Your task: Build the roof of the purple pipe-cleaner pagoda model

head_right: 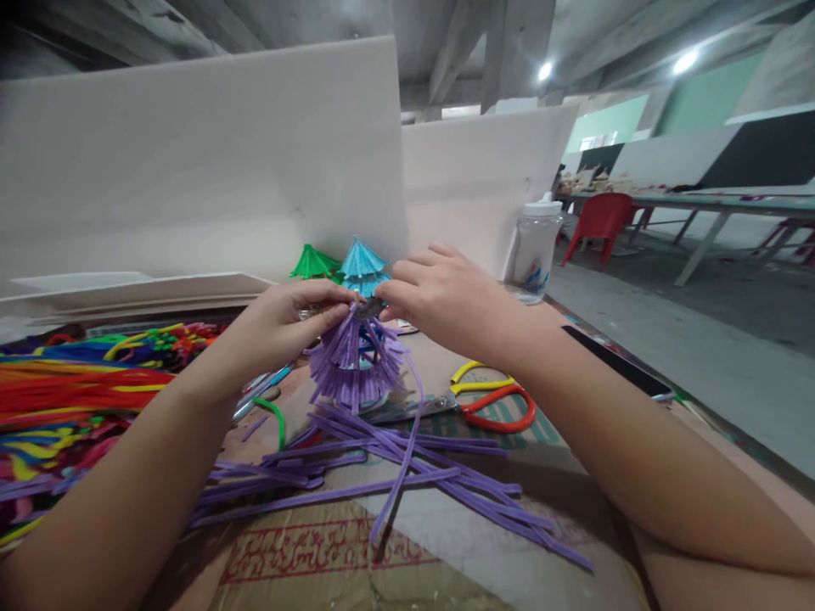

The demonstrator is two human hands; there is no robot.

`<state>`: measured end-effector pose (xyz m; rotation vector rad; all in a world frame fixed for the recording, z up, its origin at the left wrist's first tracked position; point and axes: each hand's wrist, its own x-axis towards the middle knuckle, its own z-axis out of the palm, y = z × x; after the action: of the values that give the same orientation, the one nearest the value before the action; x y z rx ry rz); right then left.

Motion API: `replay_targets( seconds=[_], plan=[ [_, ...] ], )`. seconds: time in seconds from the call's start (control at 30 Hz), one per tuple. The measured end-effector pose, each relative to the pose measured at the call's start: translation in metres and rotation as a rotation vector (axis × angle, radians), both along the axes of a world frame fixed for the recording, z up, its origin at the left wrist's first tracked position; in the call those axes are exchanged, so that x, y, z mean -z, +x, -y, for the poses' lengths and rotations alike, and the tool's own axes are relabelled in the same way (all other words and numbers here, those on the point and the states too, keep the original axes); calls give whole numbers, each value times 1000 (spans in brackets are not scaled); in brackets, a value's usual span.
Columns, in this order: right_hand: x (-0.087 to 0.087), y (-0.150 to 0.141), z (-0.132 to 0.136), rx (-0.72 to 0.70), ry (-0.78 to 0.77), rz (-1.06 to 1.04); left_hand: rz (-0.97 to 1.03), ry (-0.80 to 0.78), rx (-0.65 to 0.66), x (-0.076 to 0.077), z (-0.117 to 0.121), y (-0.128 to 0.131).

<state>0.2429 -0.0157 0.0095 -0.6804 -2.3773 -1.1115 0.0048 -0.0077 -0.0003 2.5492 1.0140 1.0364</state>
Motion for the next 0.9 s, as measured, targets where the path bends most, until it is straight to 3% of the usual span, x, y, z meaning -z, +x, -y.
replay_targets(
  seconds=[0.9],
  plan=[
    [-3, -2, 4, -12, 3, 8, -4, -12, -6, 0, 2, 1]
  ],
)
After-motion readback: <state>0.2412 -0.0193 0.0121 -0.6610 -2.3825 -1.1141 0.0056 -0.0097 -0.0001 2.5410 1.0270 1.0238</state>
